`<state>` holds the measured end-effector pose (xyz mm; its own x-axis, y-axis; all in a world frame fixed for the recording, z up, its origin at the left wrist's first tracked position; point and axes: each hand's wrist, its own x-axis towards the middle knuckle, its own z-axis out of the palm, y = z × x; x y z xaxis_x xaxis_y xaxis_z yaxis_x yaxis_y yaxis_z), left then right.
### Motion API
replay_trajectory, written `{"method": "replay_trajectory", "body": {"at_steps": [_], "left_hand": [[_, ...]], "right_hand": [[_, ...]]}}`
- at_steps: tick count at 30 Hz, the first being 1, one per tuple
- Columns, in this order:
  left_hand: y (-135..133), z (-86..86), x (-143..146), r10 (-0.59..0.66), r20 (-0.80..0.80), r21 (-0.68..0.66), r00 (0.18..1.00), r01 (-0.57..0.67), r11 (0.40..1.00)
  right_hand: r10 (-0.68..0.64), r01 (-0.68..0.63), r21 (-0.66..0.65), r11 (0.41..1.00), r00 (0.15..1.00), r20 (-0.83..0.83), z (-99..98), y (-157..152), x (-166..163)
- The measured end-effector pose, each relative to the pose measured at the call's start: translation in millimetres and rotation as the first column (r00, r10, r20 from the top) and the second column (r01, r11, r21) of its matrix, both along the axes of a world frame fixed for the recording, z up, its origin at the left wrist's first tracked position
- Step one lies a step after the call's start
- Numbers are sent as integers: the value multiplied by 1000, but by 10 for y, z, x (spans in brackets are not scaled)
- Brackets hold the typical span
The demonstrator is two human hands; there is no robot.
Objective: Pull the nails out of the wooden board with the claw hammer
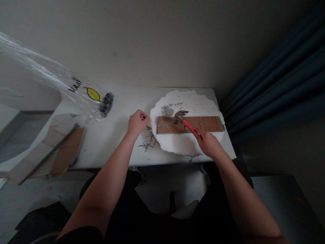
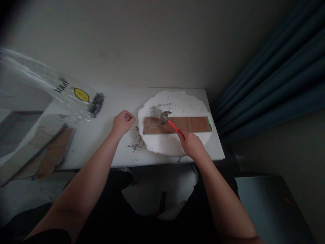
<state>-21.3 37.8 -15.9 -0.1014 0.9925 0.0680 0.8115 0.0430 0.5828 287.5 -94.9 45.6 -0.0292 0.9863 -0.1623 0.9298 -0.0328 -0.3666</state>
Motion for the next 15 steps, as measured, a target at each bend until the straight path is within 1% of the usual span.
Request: {"method": "replay_trajectory", "body": {"at_steps": [1,2,3,4,6,7,10,15], "left_hand": [[-9,20,41,-43,73,31,996,41,999],[-29,22,102,-127,248,84,961,109,990],[-57,10,177,-208,379,130,902,171,977],[-92,-13,260,-277,441,159,853,230,960],[-163,-77,421,-389,469,168,793,353,921],[-192,-108,486,-418,477,171,773,384,907],[-230,-171,585,-450,481,182,753,417,891],[-206,-178,557,-461,491,186,740,428,885]], "right_hand": [[4,-4,7,1000,1000,-8,0,2,2],[7,-7,12,1000,1000,-15,-2,4,5],[6,-6,16,1000,1000,-18,-3,5,6],[5,-4,17,1000,1000,-20,-5,5,7],[3,-3,13,1000,1000,-18,-8,3,6],[3,-3,8,1000,1000,-15,-10,2,6],[2,-2,-5,1000,1000,-6,-25,-1,10],[17,-17,6,1000,1000,0,-58,3,30]]}}
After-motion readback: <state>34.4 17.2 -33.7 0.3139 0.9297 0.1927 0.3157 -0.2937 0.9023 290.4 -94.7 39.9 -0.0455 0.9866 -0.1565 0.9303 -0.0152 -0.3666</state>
